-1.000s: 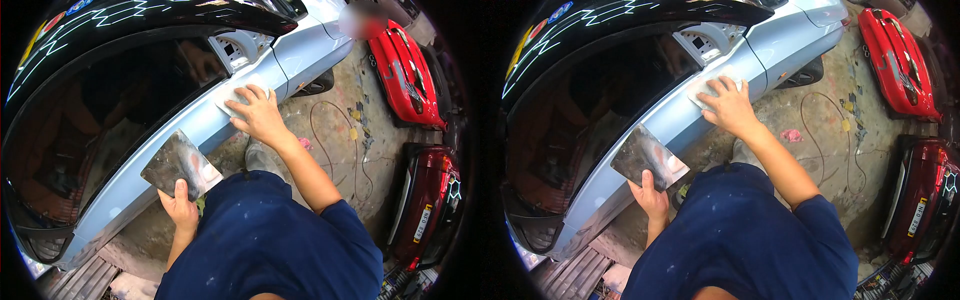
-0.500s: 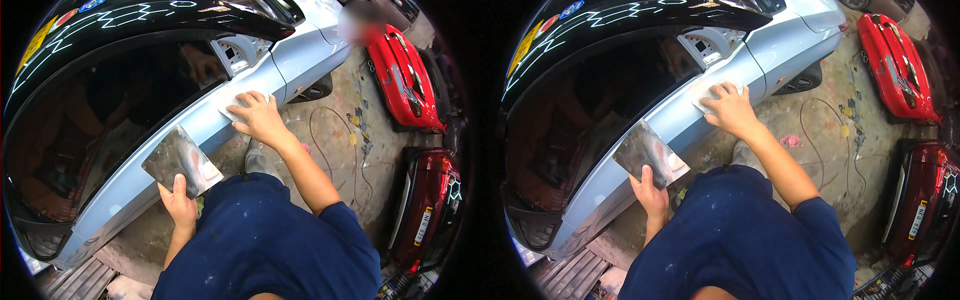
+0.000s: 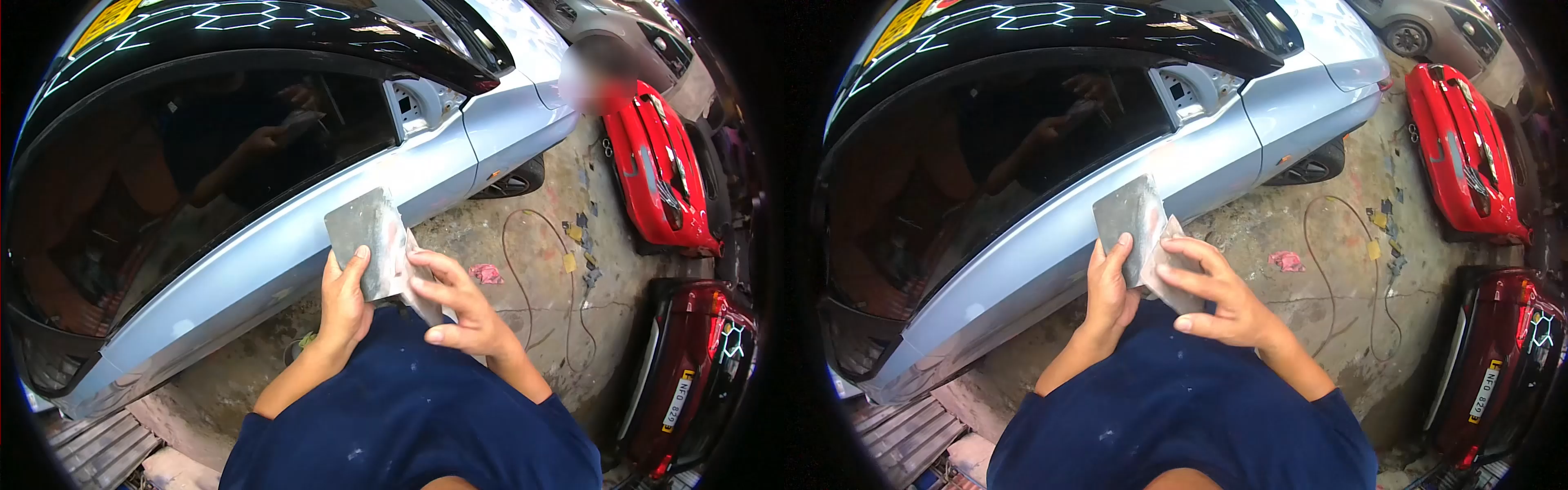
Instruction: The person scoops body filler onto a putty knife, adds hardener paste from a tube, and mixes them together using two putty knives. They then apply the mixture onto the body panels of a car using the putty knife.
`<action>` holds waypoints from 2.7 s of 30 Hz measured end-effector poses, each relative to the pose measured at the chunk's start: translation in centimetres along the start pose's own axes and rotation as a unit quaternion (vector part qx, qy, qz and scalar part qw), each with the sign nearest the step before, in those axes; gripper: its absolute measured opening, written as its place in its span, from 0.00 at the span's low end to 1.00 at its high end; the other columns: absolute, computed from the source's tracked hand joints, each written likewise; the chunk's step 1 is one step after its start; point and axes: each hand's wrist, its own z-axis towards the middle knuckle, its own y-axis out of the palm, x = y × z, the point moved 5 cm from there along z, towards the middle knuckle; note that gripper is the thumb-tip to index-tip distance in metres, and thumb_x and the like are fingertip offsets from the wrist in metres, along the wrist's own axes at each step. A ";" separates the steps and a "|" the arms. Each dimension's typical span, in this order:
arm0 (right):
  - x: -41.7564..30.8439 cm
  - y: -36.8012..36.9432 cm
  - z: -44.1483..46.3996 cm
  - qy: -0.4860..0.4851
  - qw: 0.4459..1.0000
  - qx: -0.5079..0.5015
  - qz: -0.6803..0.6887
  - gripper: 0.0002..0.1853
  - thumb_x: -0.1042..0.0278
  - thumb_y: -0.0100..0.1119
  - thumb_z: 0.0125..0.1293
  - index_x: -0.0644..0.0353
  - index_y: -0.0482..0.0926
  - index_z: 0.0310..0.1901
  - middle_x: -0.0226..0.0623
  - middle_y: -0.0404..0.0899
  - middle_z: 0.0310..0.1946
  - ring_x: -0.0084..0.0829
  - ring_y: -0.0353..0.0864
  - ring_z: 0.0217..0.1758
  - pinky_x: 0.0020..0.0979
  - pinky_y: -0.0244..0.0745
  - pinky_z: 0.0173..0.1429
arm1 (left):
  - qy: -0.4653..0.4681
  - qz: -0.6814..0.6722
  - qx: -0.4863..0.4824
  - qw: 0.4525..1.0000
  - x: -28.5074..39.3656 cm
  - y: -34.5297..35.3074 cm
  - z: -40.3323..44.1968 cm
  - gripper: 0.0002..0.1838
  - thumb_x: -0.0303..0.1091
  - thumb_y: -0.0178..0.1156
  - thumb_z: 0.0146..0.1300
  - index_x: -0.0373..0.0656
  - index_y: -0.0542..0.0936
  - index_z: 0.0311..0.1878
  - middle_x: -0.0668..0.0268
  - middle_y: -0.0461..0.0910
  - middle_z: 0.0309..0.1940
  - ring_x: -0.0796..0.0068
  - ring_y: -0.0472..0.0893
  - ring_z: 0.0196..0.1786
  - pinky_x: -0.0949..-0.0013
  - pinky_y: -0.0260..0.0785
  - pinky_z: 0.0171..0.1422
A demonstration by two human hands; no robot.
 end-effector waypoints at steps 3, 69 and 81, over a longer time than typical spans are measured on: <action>0.5 0.7 -1.1 0.036 0.991 -0.006 -0.126 0.30 0.58 0.71 0.61 0.52 0.80 0.66 0.48 0.65 0.72 0.54 0.60 0.77 0.50 0.55 0.79 | -0.014 -0.005 0.023 1.000 -0.9 -0.5 -0.6 0.20 0.29 0.55 0.76 0.38 0.68 0.68 0.58 0.77 0.61 0.65 0.78 0.64 0.58 0.72 0.69; 13.9 -3.7 8.3 0.106 0.847 0.017 -0.521 0.25 0.52 0.68 0.61 0.33 0.81 0.62 0.33 0.70 0.70 0.47 0.63 0.76 0.74 0.55 0.70 | 0.340 0.215 0.111 0.909 4.0 -3.5 -4.4 0.21 0.30 0.52 0.78 0.31 0.66 0.69 0.54 0.75 0.64 0.67 0.76 0.65 0.61 0.67 0.73; 11.4 -4.5 7.4 0.114 0.852 0.018 -0.510 0.25 0.50 0.65 0.64 0.35 0.80 0.64 0.36 0.71 0.69 0.47 0.64 0.75 0.71 0.56 0.70 | 0.320 0.187 0.106 0.923 3.0 -4.0 -4.8 0.20 0.29 0.53 0.78 0.34 0.66 0.69 0.55 0.74 0.64 0.66 0.76 0.65 0.60 0.68 0.73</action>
